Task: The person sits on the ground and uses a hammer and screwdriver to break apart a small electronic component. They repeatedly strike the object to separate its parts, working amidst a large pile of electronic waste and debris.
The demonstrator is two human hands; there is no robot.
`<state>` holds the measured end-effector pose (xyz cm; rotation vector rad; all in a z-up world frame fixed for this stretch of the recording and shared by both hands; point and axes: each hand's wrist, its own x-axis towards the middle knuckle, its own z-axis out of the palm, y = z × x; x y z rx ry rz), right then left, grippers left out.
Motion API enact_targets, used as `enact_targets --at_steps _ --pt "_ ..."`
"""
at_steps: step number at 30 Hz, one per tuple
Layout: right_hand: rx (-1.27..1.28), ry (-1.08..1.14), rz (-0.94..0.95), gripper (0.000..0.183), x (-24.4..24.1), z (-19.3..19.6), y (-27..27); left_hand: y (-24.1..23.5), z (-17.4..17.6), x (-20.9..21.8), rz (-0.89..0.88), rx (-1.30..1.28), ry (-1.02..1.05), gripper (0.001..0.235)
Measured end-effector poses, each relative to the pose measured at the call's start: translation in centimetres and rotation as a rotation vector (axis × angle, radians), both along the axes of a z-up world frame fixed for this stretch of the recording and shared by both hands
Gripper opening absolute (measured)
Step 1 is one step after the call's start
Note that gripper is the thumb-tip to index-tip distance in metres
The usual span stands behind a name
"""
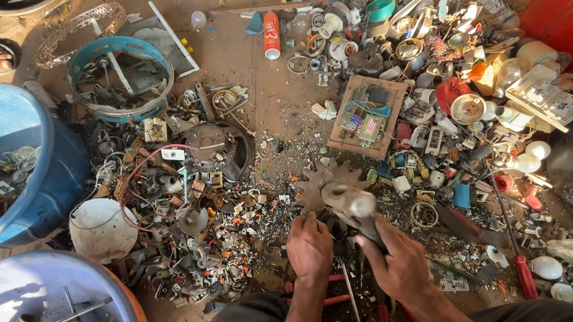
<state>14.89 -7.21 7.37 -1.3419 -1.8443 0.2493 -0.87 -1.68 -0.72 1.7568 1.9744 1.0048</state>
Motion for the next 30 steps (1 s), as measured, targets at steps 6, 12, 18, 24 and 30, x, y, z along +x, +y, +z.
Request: enact_targets --at_steps 6,12,18,24,30 --pt "-0.294 -0.131 -0.063 0.046 0.0 -1.6 0.7 -0.2 0.2 -0.3 -0.021 -0.006 -0.039 0.025" --pt "-0.295 -0.035 -0.089 0.050 0.1 -1.3 0.3 -0.6 -0.1 -0.6 -0.008 0.031 -0.028 0.024" --pt "-0.061 0.037 0.045 0.040 0.2 -1.2 -1.0 -1.0 -1.0 -0.6 -0.009 -0.015 -0.013 0.024" --pt "-0.498 -0.193 -0.169 0.054 -0.1 -1.2 1.5 0.2 0.3 -0.5 -0.013 0.033 -0.006 0.023" --pt "0.003 0.091 -0.021 0.043 0.7 -1.7 -0.9 -0.2 -0.5 0.0 0.003 0.028 -0.008 0.023"
